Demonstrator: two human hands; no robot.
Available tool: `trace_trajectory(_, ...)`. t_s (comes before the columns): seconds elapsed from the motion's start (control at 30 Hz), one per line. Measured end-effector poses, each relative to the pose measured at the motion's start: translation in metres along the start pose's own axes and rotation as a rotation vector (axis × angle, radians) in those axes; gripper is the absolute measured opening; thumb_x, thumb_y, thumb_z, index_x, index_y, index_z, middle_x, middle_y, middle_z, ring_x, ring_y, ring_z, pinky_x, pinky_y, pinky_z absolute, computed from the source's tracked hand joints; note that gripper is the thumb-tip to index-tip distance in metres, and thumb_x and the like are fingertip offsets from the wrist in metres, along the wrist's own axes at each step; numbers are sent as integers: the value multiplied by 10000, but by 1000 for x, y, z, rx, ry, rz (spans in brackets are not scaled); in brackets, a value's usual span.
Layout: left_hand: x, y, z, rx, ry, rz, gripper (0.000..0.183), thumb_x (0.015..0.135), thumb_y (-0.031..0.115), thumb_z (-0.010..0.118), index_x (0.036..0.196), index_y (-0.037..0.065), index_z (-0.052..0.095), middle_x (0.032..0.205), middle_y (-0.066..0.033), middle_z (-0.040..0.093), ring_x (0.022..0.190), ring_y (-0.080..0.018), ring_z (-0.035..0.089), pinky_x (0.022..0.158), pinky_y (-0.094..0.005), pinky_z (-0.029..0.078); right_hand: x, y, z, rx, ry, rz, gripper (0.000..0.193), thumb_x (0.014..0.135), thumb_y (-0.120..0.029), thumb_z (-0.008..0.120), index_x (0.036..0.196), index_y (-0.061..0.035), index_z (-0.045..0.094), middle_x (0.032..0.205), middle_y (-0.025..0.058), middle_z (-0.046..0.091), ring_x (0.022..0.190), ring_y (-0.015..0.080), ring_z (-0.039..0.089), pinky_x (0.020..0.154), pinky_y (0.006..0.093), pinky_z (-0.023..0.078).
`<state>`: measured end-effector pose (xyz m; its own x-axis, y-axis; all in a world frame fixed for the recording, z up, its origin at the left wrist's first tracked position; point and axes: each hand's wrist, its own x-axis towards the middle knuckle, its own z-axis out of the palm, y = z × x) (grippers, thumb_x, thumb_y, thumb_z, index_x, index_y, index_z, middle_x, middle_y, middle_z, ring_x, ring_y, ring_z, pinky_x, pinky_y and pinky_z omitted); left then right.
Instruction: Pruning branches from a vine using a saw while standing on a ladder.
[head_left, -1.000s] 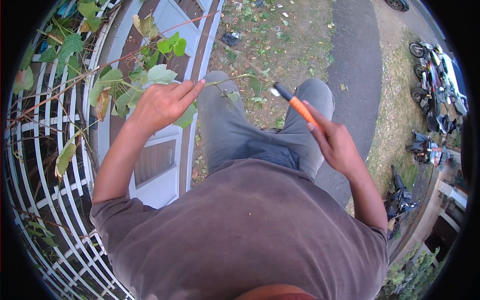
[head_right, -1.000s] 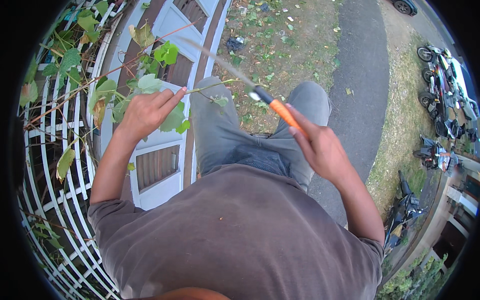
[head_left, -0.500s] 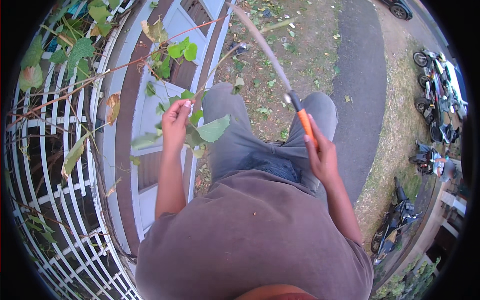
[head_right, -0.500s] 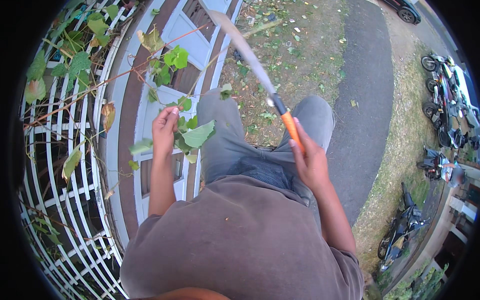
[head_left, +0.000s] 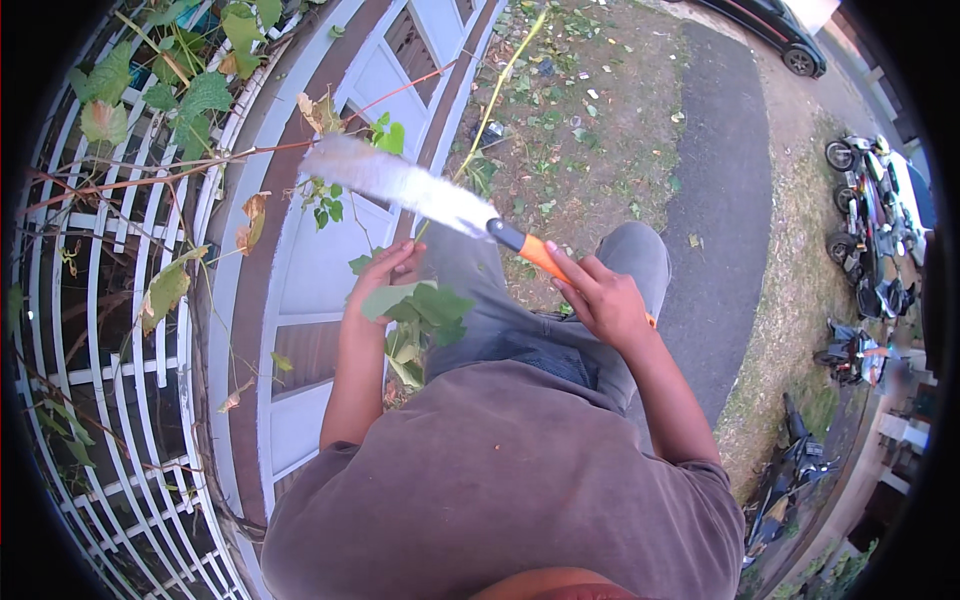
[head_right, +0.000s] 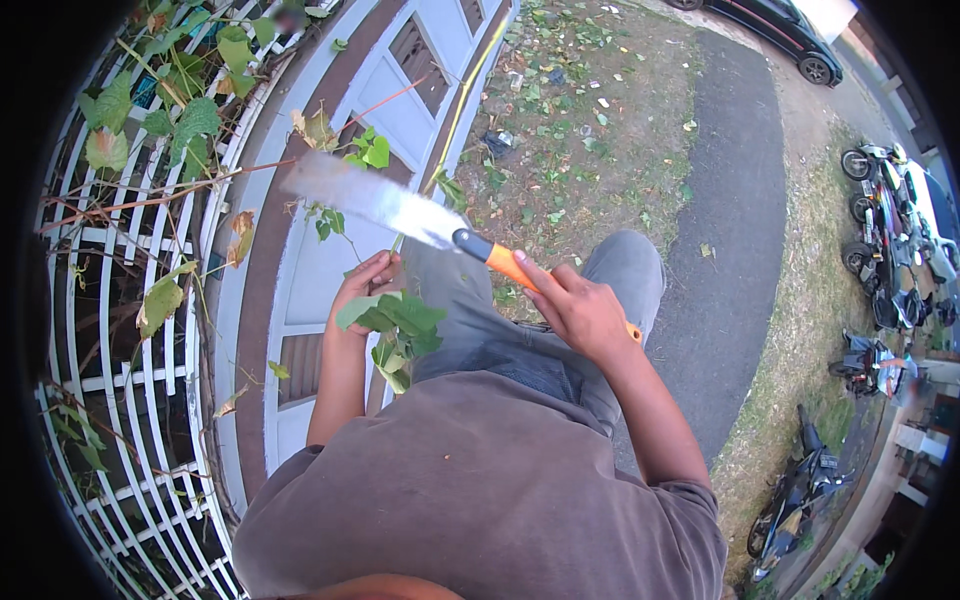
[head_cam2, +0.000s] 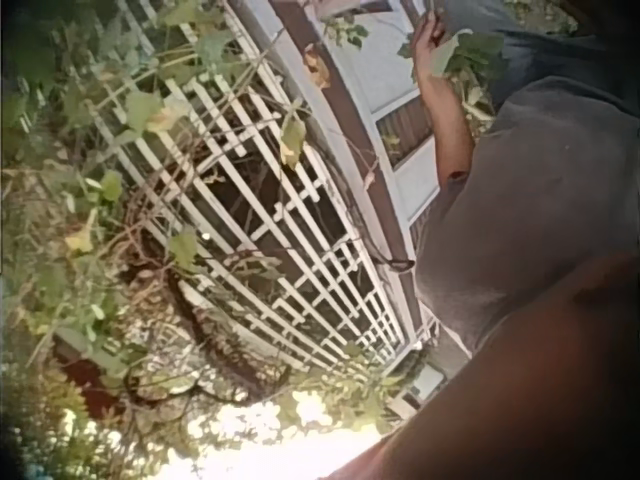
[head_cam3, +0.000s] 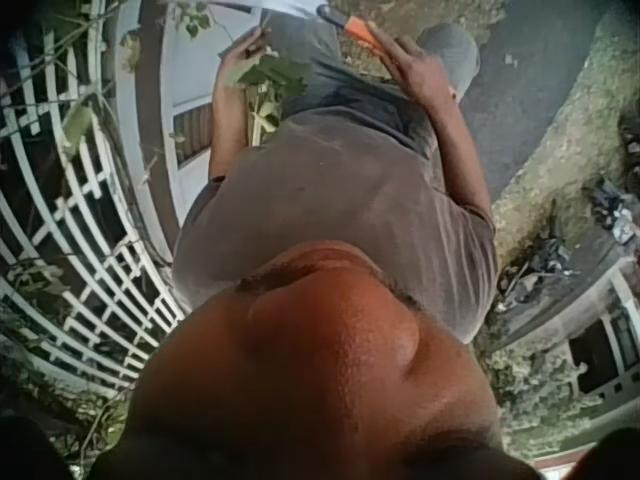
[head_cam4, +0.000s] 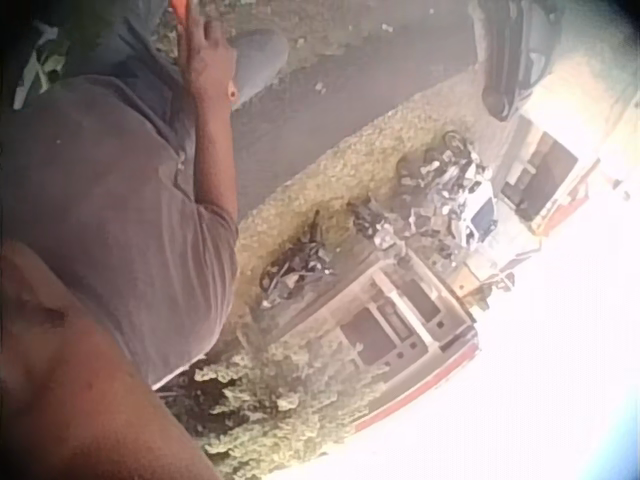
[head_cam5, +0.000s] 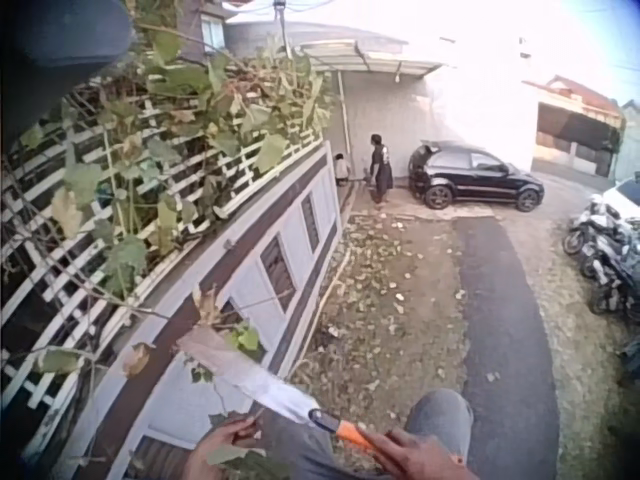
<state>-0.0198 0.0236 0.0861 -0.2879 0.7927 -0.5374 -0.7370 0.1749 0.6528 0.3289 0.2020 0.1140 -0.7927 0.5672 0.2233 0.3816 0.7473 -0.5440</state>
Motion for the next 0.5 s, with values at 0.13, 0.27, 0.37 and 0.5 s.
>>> trace_trajectory(0.13, -12, -1, 9, -33, -101, -80, 210, 1132, 206, 590, 1149, 35, 710, 752, 83, 405, 492, -40, 262, 455, -257, 243, -1, 27, 4, -154, 40, -65, 611, 1059, -281, 683, 1640, -268, 496, 903, 75, 619, 672, 285, 661, 601, 438, 559)
trace_trajectory(0.27, -10, -9, 16, -38, -161, -150, 209, 1129, 214, 595, 1169, 38, 700, 748, 89, 393, 487, -38, 247, 459, -263, 227, -5, 30, 13, -71, 130, 193, 636, 1041, -292, 704, 1641, -275, 495, 893, 49, 611, 693, 250, 665, 577, 415, 562)
trace_trajectory(0.37, -6, -11, 23, -22, -107, -130, 209, 1128, 219, 598, 1180, 40, 693, 734, 90, 386, 487, -37, 242, 464, -263, 221, -13, 13, 16, -149, 65, -86, 654, 1033, -302, 714, 1645, -308, 483, 897, 46, 615, 690, 243, 666, 561, 412, 558)
trace_trajectory(0.5, -11, -3, 23, 68, -118, -65, 212, 1122, 214, 612, 1198, 35, 696, 727, 94, 398, 486, -32, 251, 474, -257, 225, -7, 19, -6, -329, -4, -61, 653, 1035, -315, 704, 1641, -383, 472, 891, 48, 611, 660, 261, 656, 559, 426, 565)
